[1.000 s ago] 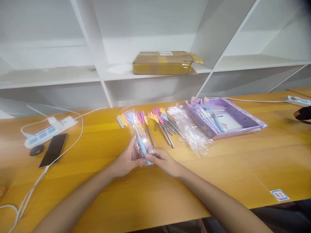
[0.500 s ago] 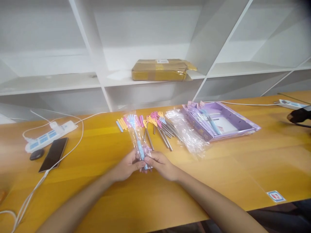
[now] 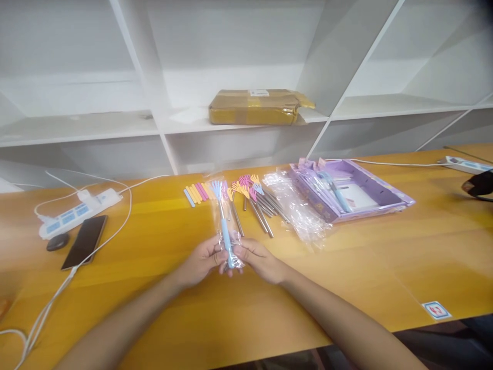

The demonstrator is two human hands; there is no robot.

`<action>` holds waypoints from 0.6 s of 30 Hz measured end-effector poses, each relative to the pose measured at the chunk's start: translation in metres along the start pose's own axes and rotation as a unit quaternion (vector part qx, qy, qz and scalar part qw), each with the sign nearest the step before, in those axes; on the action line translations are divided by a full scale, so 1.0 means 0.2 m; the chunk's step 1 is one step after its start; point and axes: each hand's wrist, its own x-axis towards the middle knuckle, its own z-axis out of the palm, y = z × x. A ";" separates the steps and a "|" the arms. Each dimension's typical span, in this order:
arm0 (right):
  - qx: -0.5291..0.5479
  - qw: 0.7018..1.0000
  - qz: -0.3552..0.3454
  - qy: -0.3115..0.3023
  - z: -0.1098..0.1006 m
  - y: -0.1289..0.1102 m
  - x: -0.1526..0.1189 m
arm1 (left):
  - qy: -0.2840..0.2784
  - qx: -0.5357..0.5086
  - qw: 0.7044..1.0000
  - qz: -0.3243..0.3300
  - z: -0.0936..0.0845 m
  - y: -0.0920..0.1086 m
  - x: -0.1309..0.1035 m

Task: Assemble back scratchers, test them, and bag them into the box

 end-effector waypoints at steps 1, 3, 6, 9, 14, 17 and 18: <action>0.000 1.000 0.003 -0.001 0.00 0.00 0.00 | -0.001 -0.005 1.000 -0.002 0.00 0.00 0.00; 0.006 1.000 0.009 -0.006 -0.01 0.01 0.00 | -0.008 -0.008 1.000 -0.008 -0.02 -0.01 0.01; 0.016 0.999 0.017 -0.021 -0.02 0.01 -0.01 | -0.031 -0.011 0.999 -0.017 -0.03 0.00 0.02; -0.020 0.999 0.027 -0.042 -0.03 -0.02 -0.01 | -0.062 -0.007 0.998 -0.023 -0.03 0.02 0.02; -0.226 0.973 -0.019 -0.050 -0.01 -0.07 0.00 | -0.029 0.081 0.995 -0.054 -0.06 0.08 -0.08; -0.312 0.947 -0.016 -0.077 0.07 -0.06 0.00 | 0.017 0.127 0.988 -0.083 -0.13 0.08 -0.17; -0.332 0.939 -0.012 -0.095 0.11 -0.04 0.00 | 0.064 0.122 0.987 -0.081 -0.16 0.08 -0.20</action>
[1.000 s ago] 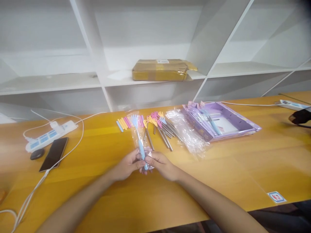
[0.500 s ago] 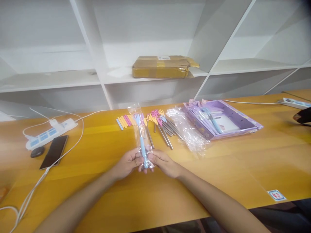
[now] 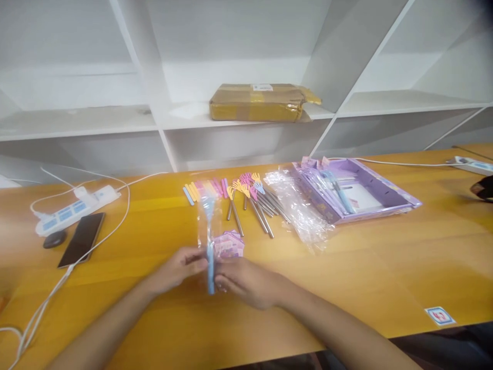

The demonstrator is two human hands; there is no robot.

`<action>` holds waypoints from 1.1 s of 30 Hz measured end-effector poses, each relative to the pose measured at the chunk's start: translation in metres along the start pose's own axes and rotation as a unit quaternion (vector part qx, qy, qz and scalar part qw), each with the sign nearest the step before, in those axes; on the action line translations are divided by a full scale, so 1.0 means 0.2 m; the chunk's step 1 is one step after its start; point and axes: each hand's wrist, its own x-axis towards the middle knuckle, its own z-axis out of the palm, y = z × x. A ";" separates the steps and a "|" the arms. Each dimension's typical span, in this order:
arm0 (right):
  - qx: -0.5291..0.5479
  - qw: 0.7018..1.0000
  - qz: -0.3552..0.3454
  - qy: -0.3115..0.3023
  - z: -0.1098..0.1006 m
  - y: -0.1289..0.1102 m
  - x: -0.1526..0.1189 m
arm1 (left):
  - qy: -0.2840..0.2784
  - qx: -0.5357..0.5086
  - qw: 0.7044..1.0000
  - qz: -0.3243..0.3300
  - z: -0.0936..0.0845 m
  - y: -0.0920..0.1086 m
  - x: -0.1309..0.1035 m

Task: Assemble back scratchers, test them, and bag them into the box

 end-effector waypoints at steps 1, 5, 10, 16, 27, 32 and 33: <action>-0.019 1.000 -0.003 -0.017 0.04 -0.01 0.00 | 0.065 -0.020 0.998 0.001 -0.03 -0.01 -0.01; -0.109 0.992 -0.036 -0.049 0.18 -0.02 0.01 | 0.297 -0.112 0.947 0.044 -0.13 0.00 0.03; -0.222 0.970 -0.064 -0.082 0.29 0.02 0.01 | 0.408 -0.119 0.897 0.123 -0.21 0.02 0.05; -0.241 0.966 -0.071 -0.063 0.31 0.06 0.00 | 0.417 -0.068 0.898 0.121 -0.26 -0.12 0.02; -0.254 0.952 0.105 0.138 -0.05 0.29 -0.01 | 0.359 0.021 0.929 0.087 -0.29 -0.17 0.01; -0.290 0.941 0.144 0.104 -0.05 0.33 -0.02 | 0.346 0.025 0.935 0.077 -0.28 -0.19 0.01; -0.294 0.940 0.144 0.100 -0.04 0.34 -0.02 | 0.347 0.027 0.934 0.075 -0.28 -0.19 0.01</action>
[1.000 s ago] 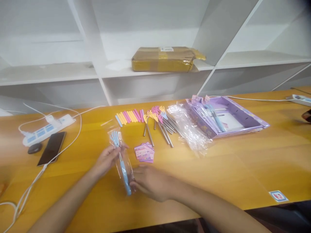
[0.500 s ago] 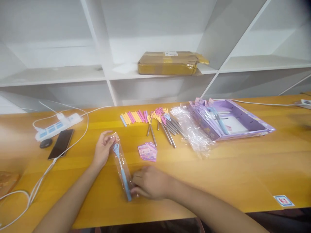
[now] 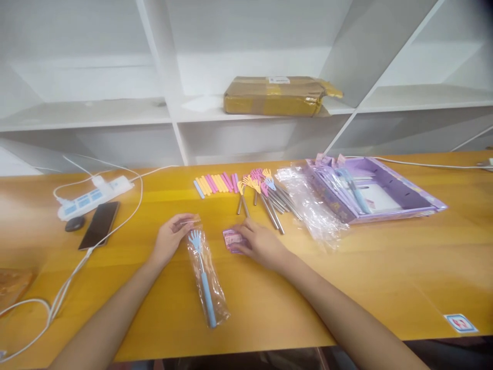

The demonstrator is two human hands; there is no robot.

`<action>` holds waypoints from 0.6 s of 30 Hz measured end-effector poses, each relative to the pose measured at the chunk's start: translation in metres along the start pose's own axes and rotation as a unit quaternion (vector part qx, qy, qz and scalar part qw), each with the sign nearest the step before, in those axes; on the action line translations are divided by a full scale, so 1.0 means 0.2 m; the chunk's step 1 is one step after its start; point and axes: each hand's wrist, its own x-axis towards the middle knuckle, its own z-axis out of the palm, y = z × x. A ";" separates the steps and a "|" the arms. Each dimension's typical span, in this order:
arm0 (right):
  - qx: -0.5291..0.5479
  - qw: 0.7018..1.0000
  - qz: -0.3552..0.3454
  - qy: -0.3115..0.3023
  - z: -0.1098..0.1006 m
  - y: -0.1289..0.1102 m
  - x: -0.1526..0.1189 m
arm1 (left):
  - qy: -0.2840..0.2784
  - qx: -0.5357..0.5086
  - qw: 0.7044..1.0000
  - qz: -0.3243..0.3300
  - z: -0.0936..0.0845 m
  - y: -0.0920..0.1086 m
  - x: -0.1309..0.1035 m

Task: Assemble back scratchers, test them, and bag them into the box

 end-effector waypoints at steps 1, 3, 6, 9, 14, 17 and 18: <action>-0.003 1.000 -0.001 0.000 0.01 0.00 0.00 | 0.001 0.002 1.000 -0.001 0.00 0.00 0.00; 0.000 1.000 0.003 0.000 0.02 0.00 0.00 | 0.004 0.007 1.000 0.000 0.00 0.00 0.00; 0.031 0.999 0.013 0.000 0.02 0.00 0.01 | 0.005 0.010 1.000 0.002 0.00 0.01 -0.01; 0.060 0.998 0.029 0.006 0.02 0.01 0.01 | 0.000 0.008 1.000 0.001 0.02 0.01 -0.03; 0.076 0.996 0.046 0.022 0.02 0.02 0.01 | -0.020 -0.002 1.000 -0.012 0.07 0.01 -0.05; 0.120 0.991 0.031 0.055 0.02 0.02 0.02 | -0.030 -0.006 0.999 -0.021 0.10 0.02 -0.07; 0.140 0.987 0.029 0.070 0.01 0.02 0.02 | -0.031 -0.007 0.999 -0.024 0.11 0.03 -0.08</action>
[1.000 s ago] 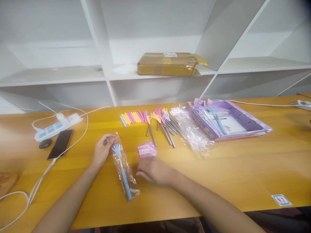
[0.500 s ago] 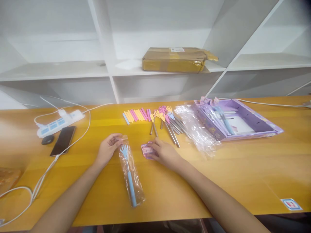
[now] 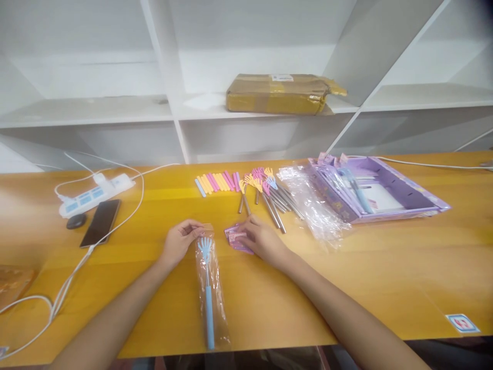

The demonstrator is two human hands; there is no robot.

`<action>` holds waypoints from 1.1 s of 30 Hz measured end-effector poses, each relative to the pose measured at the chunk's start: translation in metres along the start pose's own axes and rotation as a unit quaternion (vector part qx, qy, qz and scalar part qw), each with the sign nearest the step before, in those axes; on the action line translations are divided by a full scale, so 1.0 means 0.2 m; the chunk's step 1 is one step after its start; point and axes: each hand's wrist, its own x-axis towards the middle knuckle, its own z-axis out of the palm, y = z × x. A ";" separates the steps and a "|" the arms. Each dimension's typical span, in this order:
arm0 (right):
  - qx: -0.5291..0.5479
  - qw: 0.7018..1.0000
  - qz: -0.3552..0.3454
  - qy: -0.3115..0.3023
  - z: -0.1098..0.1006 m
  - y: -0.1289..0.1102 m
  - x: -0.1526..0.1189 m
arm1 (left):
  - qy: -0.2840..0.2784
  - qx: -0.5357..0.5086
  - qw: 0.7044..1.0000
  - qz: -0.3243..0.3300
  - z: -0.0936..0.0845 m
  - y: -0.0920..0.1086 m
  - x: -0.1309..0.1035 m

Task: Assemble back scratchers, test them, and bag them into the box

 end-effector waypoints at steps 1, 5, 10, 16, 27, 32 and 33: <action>0.021 1.000 -0.002 0.015 0.00 -0.01 0.00 | -0.001 -0.001 1.000 -0.003 0.01 0.00 -0.01; 0.081 0.989 -0.057 0.110 0.00 -0.07 0.00 | -0.005 -0.006 1.000 -0.013 0.03 0.01 -0.04; 0.058 0.960 -0.236 0.138 0.08 -0.16 -0.05 | -0.012 -0.012 1.000 -0.025 0.06 -0.01 -0.08; -0.028 0.940 -0.312 0.132 0.14 -0.20 -0.07 | -0.058 -0.047 0.996 -0.057 0.12 -0.02 -0.14; -0.101 0.928 -0.328 0.143 0.11 -0.18 -0.06 | -0.171 -0.095 0.980 -0.042 0.15 0.00 -0.17; -0.099 0.930 -0.330 0.126 0.10 -0.18 -0.06 | -0.178 -0.107 0.977 -0.042 0.13 -0.01 -0.17; -0.093 0.933 -0.327 0.123 0.10 -0.17 -0.06 | -0.178 -0.110 0.977 -0.041 0.13 -0.01 -0.18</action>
